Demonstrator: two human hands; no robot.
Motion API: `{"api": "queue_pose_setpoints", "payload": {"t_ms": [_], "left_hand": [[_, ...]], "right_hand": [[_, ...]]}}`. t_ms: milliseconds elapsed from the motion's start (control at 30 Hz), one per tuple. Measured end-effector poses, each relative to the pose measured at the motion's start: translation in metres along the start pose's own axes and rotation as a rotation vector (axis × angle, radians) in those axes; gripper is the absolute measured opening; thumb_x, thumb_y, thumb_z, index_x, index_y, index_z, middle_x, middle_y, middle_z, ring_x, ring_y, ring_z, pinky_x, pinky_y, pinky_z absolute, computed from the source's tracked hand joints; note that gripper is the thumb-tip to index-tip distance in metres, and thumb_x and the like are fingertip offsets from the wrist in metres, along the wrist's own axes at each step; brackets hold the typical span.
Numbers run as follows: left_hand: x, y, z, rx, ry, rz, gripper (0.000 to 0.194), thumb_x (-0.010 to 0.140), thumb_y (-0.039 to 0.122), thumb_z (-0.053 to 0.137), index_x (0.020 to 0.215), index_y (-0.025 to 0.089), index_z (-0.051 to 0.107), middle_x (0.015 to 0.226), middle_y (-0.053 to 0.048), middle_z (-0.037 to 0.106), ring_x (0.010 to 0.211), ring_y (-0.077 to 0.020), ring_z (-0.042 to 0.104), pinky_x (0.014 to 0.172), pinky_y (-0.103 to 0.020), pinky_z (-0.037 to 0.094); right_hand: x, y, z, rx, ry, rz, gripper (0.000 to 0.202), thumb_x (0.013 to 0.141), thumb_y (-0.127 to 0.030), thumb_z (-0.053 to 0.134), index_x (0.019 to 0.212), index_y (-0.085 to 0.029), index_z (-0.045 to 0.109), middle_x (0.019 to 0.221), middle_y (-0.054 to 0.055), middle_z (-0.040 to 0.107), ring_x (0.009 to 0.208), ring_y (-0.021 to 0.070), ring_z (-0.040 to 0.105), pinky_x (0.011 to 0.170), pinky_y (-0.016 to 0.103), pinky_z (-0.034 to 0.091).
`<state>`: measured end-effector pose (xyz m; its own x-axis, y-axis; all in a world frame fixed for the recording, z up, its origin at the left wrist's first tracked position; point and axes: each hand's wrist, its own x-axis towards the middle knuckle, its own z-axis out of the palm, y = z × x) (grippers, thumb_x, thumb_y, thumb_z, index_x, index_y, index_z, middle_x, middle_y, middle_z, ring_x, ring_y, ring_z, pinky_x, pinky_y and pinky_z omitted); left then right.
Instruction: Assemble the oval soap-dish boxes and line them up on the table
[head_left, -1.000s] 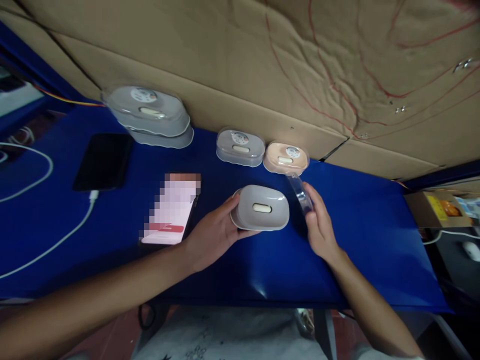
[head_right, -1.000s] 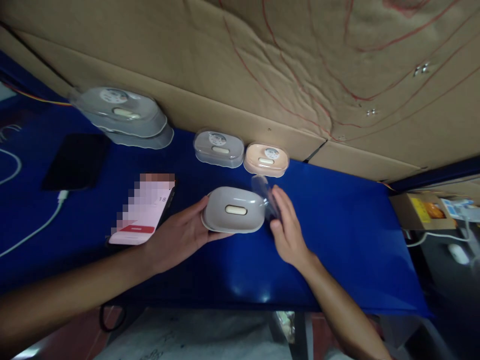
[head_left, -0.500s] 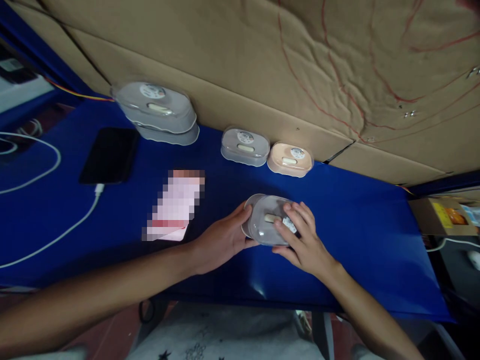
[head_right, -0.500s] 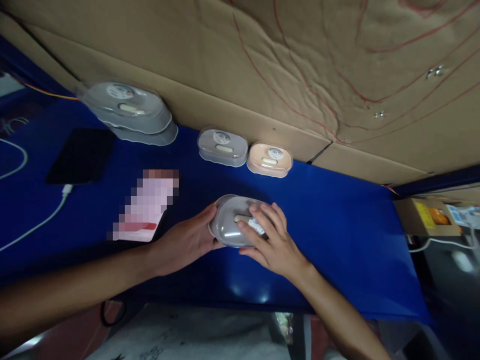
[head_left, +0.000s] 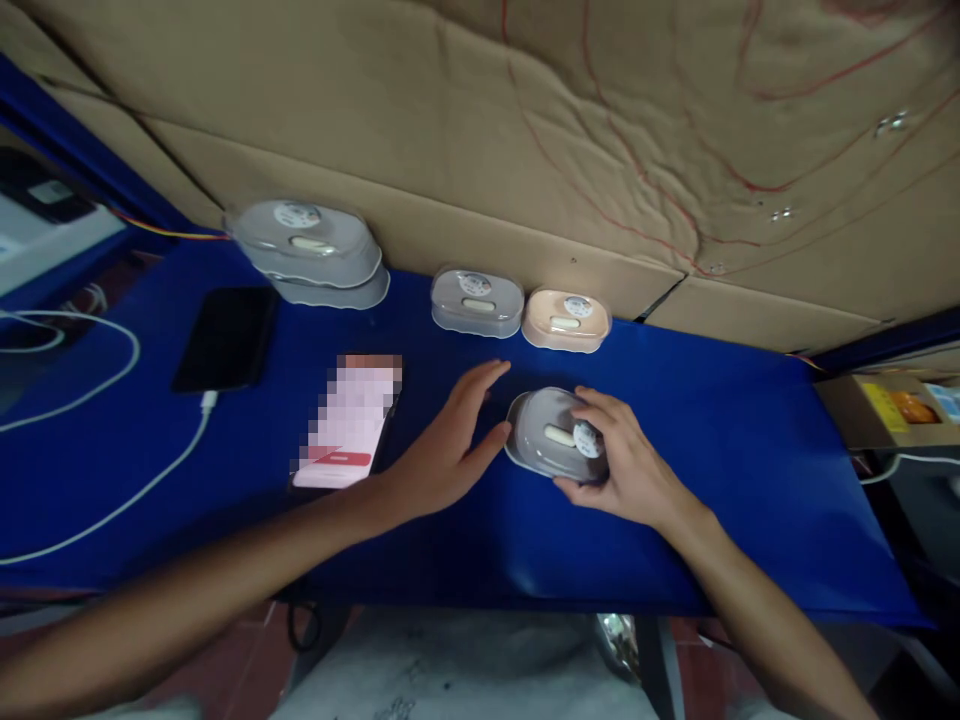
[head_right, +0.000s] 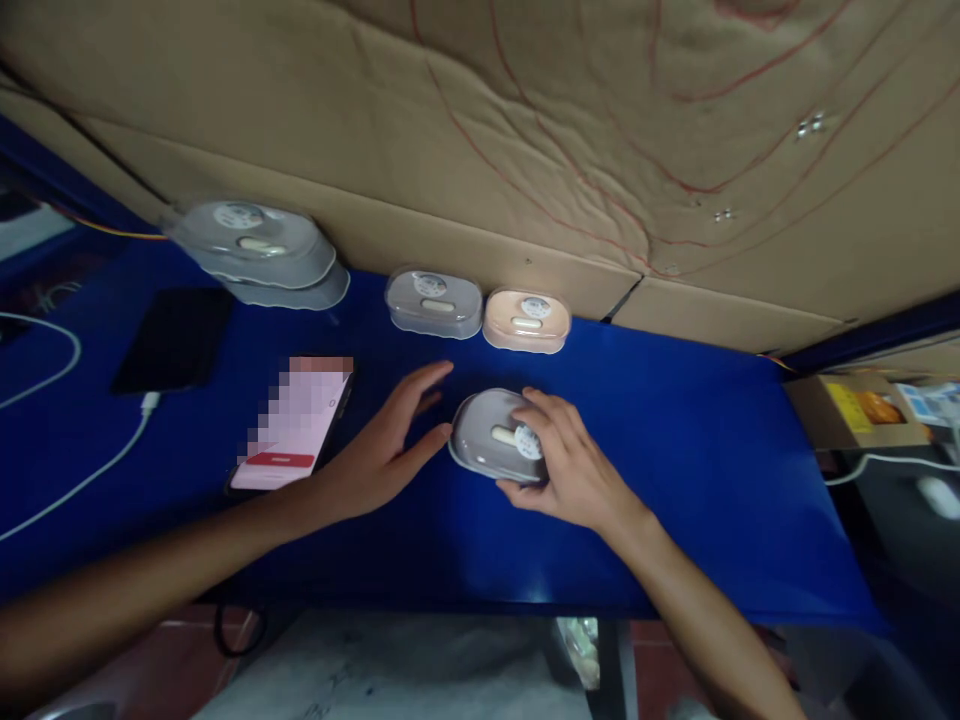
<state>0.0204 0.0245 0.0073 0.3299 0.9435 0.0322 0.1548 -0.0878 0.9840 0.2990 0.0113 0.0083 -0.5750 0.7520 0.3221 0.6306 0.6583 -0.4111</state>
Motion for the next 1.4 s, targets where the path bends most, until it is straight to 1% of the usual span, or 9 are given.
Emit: {"api": "queue_pose_setpoints", "payload": {"t_ms": [100,267,433,600,733,867,1000,1167,1400], "left_hand": [[0.036,0.001,-0.017,0.553,0.001,0.222,0.067,0.102,0.026,0.059,0.165,0.017,0.039,0.179,-0.018,0.023,0.167,-0.0359,0.018,0.135,-0.056,0.015],[0.09,-0.003,-0.055,1.042,0.085,0.187,0.06,0.103,0.029,0.056,0.16,0.013,0.046,0.175,-0.024,0.031,0.164,-0.0455,0.02,0.13,-0.068,0.019],[0.053,-0.012,-0.045,1.062,0.125,0.295,0.043,0.101,0.026,0.057,0.142,0.017,0.065,0.153,-0.022,0.054,0.155,-0.0466,0.04,0.126,-0.071,0.027],[0.0,0.001,-0.009,0.835,-0.161,0.463,0.042,0.099,0.016,0.061,0.14,0.025,0.066,0.151,-0.017,0.051,0.147,-0.0384,0.05,0.12,-0.06,0.044],[-0.012,0.011,0.003,0.713,-0.364,0.472,0.057,0.093,0.012,0.073,0.146,0.03,0.06,0.152,-0.015,0.052,0.147,-0.0355,0.05,0.119,-0.054,0.047],[-0.012,0.001,0.002,0.637,-0.343,0.355,0.095,0.082,0.02,0.088,0.163,0.033,0.039,0.175,-0.018,0.026,0.157,-0.0433,0.035,0.124,-0.063,0.039],[-0.01,-0.01,-0.001,0.533,-0.372,0.236,0.106,0.079,0.021,0.089,0.166,0.034,0.029,0.168,-0.016,0.042,0.154,-0.0428,0.04,0.124,-0.066,0.036],[-0.008,-0.007,-0.001,0.144,-0.214,0.065,0.098,0.079,0.04,0.091,0.159,0.032,0.034,0.16,-0.015,0.047,0.147,-0.0382,0.05,0.123,-0.058,0.04],[-0.008,-0.001,-0.001,-0.156,-0.158,-0.112,0.105,0.076,0.036,0.094,0.161,0.035,0.032,0.164,-0.014,0.042,0.146,-0.0372,0.052,0.122,-0.057,0.042]], "right_hand": [[-0.006,0.015,-0.014,-0.041,-0.112,0.049,0.069,0.093,-0.043,0.078,0.152,-0.025,0.046,0.161,0.019,0.048,0.151,0.0383,0.046,0.119,0.058,0.048],[-0.045,0.071,-0.045,-0.292,0.008,0.103,0.06,0.101,-0.047,0.069,0.155,-0.029,0.051,0.16,0.017,0.047,0.154,0.0434,0.04,0.121,0.068,0.039],[-0.082,0.141,-0.078,-0.379,0.157,0.312,0.065,0.101,-0.059,0.063,0.158,-0.028,0.052,0.154,0.02,0.052,0.141,0.043,0.054,0.114,0.066,0.048],[-0.052,0.166,-0.074,-0.289,0.189,0.288,0.07,0.101,-0.061,0.061,0.158,-0.022,0.05,0.159,0.02,0.052,0.15,0.0394,0.048,0.125,0.062,0.04],[-0.001,0.159,-0.05,-0.268,0.163,0.236,0.068,0.102,-0.062,0.058,0.156,-0.021,0.052,0.162,0.02,0.051,0.152,0.0382,0.047,0.126,0.061,0.038],[0.033,0.128,-0.032,-0.206,0.08,0.258,0.076,0.104,-0.064,0.053,0.164,-0.02,0.04,0.17,0.021,0.04,0.162,0.0387,0.032,0.129,0.064,0.029],[0.034,0.061,-0.023,-0.129,0.026,0.198,0.077,0.108,-0.063,0.044,0.172,-0.029,0.019,0.179,0.014,0.022,0.167,0.0383,0.011,0.13,0.072,0.016],[0.012,-0.009,-0.005,0.154,-0.21,-0.028,0.098,0.093,-0.071,0.068,0.172,-0.033,0.022,0.177,0.013,0.03,0.162,0.0371,0.032,0.128,0.059,0.038],[0.007,0.011,0.01,0.392,0.002,0.119,0.079,0.102,-0.067,0.057,0.169,-0.036,0.029,0.17,0.011,0.044,0.156,0.033,0.044,0.125,0.055,0.044]]}}
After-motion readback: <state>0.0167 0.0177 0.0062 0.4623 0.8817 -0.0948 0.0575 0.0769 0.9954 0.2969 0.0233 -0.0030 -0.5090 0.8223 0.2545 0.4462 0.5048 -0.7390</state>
